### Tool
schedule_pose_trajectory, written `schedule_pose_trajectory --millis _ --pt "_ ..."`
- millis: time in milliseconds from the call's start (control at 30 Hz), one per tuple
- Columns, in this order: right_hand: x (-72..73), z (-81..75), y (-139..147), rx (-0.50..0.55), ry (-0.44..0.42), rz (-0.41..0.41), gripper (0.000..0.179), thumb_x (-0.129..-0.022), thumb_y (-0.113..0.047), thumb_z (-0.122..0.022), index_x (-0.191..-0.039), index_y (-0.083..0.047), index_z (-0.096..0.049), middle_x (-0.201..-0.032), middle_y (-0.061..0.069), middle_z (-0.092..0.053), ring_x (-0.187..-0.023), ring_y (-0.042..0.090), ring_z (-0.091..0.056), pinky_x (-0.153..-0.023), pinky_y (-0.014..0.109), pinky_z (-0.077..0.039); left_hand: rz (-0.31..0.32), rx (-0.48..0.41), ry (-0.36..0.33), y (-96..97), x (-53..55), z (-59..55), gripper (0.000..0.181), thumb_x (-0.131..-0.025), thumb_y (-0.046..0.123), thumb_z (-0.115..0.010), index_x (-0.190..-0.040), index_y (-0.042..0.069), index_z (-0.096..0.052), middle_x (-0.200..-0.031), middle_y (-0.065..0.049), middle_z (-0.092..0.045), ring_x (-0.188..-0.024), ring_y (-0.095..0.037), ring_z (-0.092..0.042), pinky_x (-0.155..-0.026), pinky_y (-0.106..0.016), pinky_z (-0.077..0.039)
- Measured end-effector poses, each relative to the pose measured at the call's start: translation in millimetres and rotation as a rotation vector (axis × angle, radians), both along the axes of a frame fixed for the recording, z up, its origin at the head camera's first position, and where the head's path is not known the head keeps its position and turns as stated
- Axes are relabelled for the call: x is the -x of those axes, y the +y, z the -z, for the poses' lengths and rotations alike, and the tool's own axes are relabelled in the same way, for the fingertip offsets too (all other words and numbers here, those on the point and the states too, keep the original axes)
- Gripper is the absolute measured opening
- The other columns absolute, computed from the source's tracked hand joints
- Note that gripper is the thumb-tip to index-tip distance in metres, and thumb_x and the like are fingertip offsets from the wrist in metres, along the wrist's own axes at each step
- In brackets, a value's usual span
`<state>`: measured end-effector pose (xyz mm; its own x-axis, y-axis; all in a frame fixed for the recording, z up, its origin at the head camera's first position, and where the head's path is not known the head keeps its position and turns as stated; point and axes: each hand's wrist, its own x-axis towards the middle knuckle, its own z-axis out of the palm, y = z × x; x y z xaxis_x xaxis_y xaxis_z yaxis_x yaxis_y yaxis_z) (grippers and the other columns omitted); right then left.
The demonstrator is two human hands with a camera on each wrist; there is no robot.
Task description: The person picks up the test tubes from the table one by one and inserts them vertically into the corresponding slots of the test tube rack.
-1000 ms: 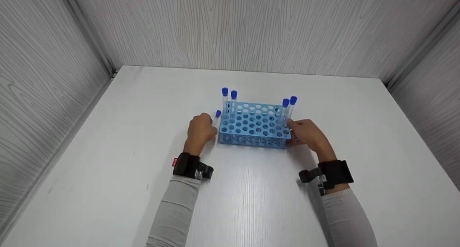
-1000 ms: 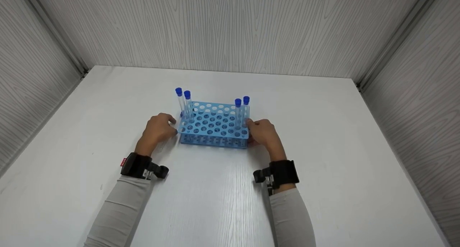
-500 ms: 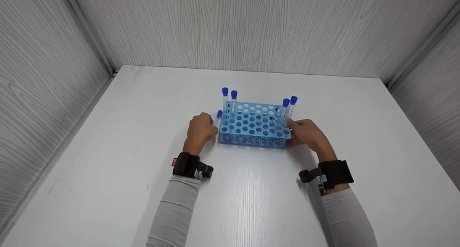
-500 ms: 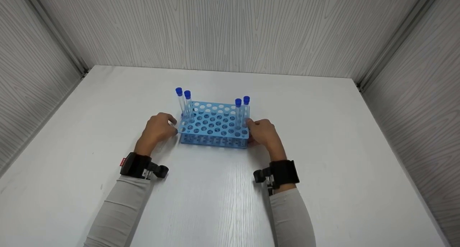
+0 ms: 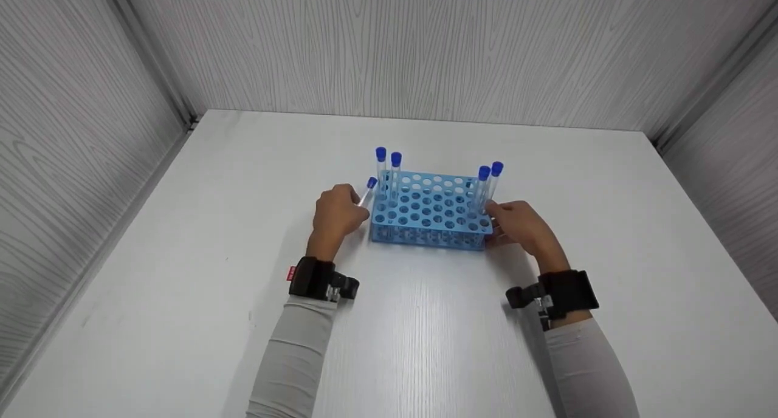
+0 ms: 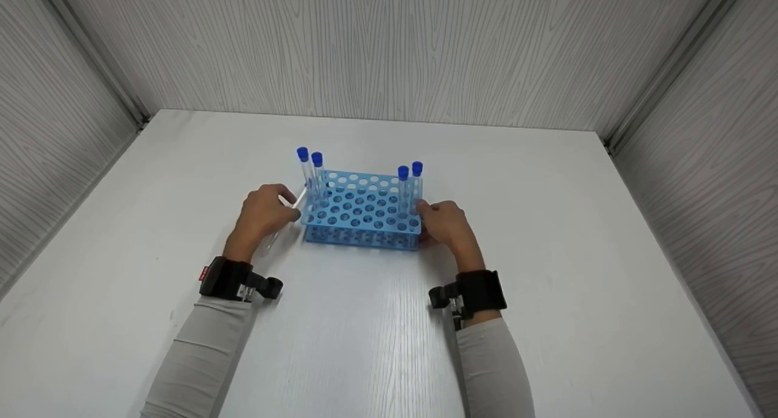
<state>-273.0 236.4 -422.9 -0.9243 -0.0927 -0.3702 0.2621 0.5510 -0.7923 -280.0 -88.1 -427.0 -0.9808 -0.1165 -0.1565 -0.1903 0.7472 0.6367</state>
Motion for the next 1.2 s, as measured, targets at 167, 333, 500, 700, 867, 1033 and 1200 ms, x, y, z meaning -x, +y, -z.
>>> schedule_pose_trajectory --millis 167,333,500,700,867,1033,1200 --pt "1.0 1.4 -0.4 -0.003 0.003 0.005 0.057 -0.108 -0.036 -0.039 -0.136 0.011 -0.053 -0.114 0.019 -0.061 -0.101 0.028 -0.069 -0.091 0.039 -0.060 -0.022 -0.030 0.041 -1.2 -0.9 -2.0 0.032 -0.088 0.015 -0.069 -0.116 0.001 -0.066 -0.103 -0.015 -0.070 -0.090 -0.027 -0.066 -0.077 -0.037 -0.058" --pt "1.4 2.3 -0.1 -0.007 -0.005 0.006 0.058 -0.108 -0.036 -0.038 -0.138 0.011 -0.053 -0.114 0.018 -0.061 -0.100 0.027 -0.069 -0.090 0.039 -0.060 -0.035 -0.050 0.090 -3.0 -1.8 -2.3 0.028 -0.088 0.017 -0.070 -0.112 0.003 -0.067 -0.101 -0.014 -0.070 -0.087 -0.026 -0.066 -0.075 -0.037 -0.057" --pt "1.1 0.9 -0.3 -0.009 -0.011 0.006 0.057 -0.109 -0.036 -0.038 -0.138 0.011 -0.052 -0.115 0.019 -0.060 -0.103 0.028 -0.068 -0.091 0.039 -0.060 -0.045 -0.051 0.137 -5.0 -2.0 -3.0 0.025 -0.088 0.020 -0.071 -0.107 0.004 -0.067 -0.099 -0.013 -0.070 -0.083 -0.025 -0.065 -0.071 -0.036 -0.056" --pt "0.3 0.2 -0.1 -0.019 -0.002 0.003 0.057 -0.109 -0.038 -0.039 -0.138 0.009 -0.053 -0.116 0.017 -0.060 -0.103 0.025 -0.067 -0.091 0.038 -0.059 -0.056 -0.052 0.171 -7.5 -1.4 -6.2 0.026 -0.088 0.022 -0.072 -0.107 0.005 -0.068 -0.102 -0.013 -0.071 -0.080 -0.023 -0.063 -0.066 -0.032 -0.052" --pt "-0.6 -0.4 -0.3 -0.025 -0.002 0.005 0.058 -0.109 -0.038 -0.039 -0.139 0.009 -0.053 -0.118 0.019 -0.060 -0.104 0.026 -0.066 -0.092 0.038 -0.059 -0.068 -0.063 0.202 -9.5 -2.4 -10.2 0.027 -0.087 0.023 -0.072 -0.107 0.004 -0.068 -0.104 -0.013 -0.072 -0.079 -0.022 -0.061 -0.064 -0.031 -0.048" --pt "0.1 0.7 -0.6 -0.027 -0.012 0.007 0.059 -0.109 -0.039 -0.039 -0.141 0.009 -0.051 -0.120 0.020 -0.061 -0.106 0.028 -0.068 -0.094 0.040 -0.058 -0.084 -0.093 0.238 -11.1 -4.1 -14.3 0.028 -0.087 0.023 -0.072 -0.107 0.003 -0.069 -0.096 -0.012 -0.072 -0.079 -0.023 -0.061 -0.067 -0.033 -0.048" --pt "0.6 0.4 -0.2 -0.029 -0.015 0.010 0.059 -0.109 -0.039 -0.039 -0.140 0.009 -0.052 -0.119 0.021 -0.062 -0.103 0.028 -0.070 -0.095 0.041 -0.058 -0.093 -0.133 0.279 -11.5 -5.4 -19.1 0.027 -0.089 0.023 -0.071 -0.109 0.004 -0.068 -0.090 -0.010 -0.070 -0.079 -0.023 -0.063 -0.068 -0.034 -0.051"
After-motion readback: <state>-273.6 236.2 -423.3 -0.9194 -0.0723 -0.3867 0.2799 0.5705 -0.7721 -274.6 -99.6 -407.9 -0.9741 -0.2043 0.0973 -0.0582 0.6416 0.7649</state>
